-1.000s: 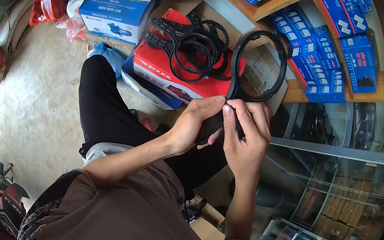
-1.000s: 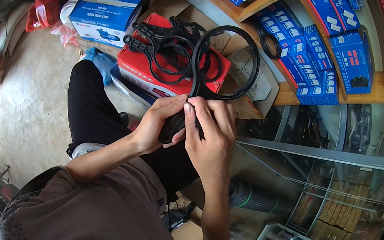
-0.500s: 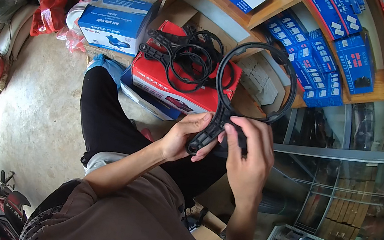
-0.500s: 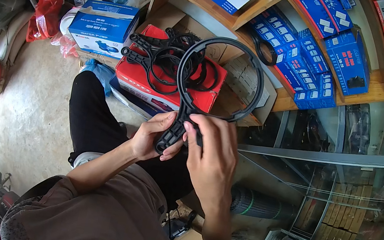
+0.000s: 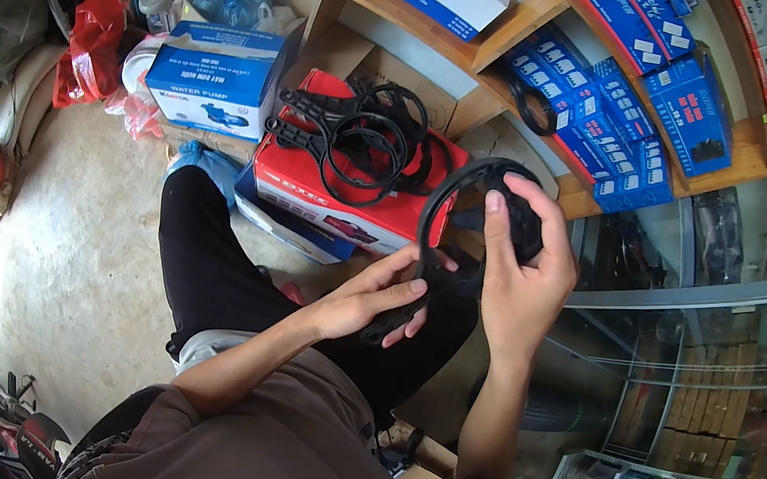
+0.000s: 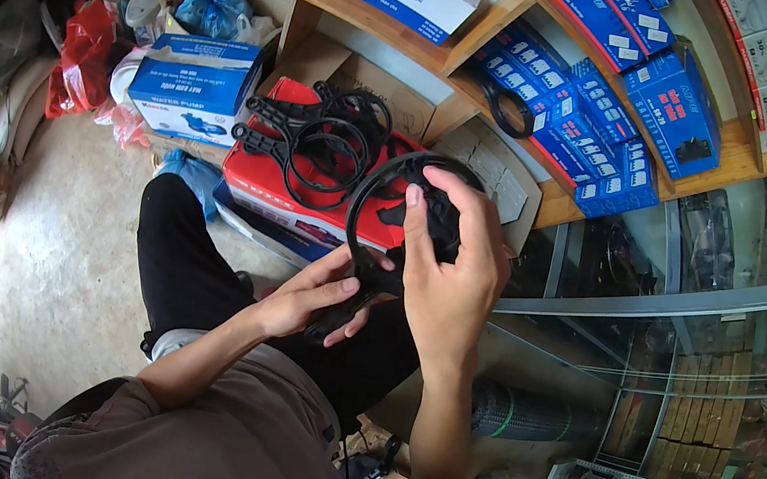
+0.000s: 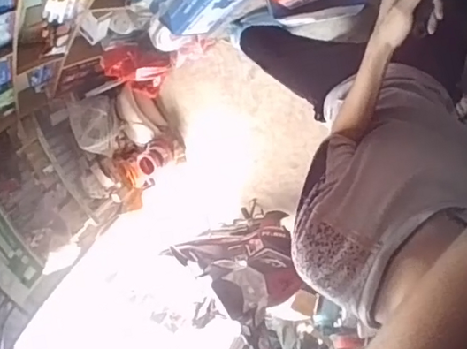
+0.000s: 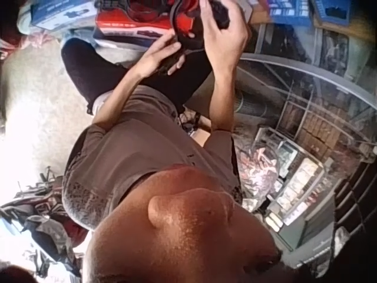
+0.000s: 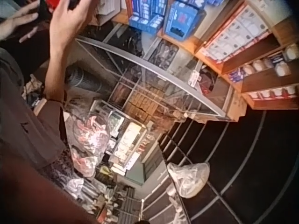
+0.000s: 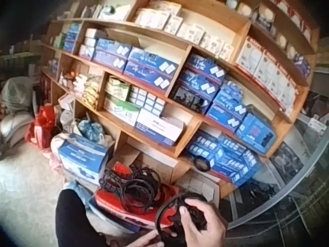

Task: Threading a rubber strap through a plastic handle to assemble a strap wrench.

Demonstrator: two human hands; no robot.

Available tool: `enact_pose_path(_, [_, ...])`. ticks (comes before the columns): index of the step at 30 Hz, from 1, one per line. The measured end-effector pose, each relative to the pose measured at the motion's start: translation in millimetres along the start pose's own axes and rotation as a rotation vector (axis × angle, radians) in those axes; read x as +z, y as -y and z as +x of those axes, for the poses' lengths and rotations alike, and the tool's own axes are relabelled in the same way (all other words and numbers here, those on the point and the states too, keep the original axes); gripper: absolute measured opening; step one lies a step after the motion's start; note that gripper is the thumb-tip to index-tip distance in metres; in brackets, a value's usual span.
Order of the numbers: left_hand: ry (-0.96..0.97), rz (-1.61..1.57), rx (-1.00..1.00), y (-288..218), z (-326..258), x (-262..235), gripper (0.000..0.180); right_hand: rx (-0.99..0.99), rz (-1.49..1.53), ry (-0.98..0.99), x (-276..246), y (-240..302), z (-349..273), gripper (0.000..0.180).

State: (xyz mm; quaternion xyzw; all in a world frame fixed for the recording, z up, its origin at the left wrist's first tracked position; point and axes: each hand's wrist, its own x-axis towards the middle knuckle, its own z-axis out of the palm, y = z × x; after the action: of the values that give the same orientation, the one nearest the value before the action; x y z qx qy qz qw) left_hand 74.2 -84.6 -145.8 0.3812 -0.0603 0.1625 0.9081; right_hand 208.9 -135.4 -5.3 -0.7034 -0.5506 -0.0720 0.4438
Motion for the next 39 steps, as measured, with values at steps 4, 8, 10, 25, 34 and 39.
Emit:
enact_pose_path(4, [-0.168,0.135,0.092,-6.7,3.9,15.7,0.049,-0.020,-0.039,-0.001,1.4,-5.3,-2.0,0.019])
enact_pose_path(8, [-0.101,0.153,0.061,-11.2,2.4,11.7,0.052,-0.078,-0.107,0.053,-0.4,-1.5,-0.2,0.020])
enact_pose_path(10, [-0.118,0.167,0.051,-10.4,2.4,12.4,0.052,-0.102,-0.115,0.068,-0.4,-1.1,0.9,0.020])
enact_pose_path(25, [-0.436,-0.011,0.254,-29.6,4.2,-4.9,0.027,0.067,0.281,0.285,-1.5,2.5,-18.3,0.016])
enact_pose_path(34, [-0.569,0.384,0.139,-51.4,-0.3,14.7,0.023,0.027,0.210,0.253,16.9,-9.4,-52.8,0.025])
enact_pose_path(39, [-0.633,0.426,0.165,-51.1,4.6,15.7,0.024,-0.044,0.155,0.194,31.4,-23.2,-65.6,0.031])
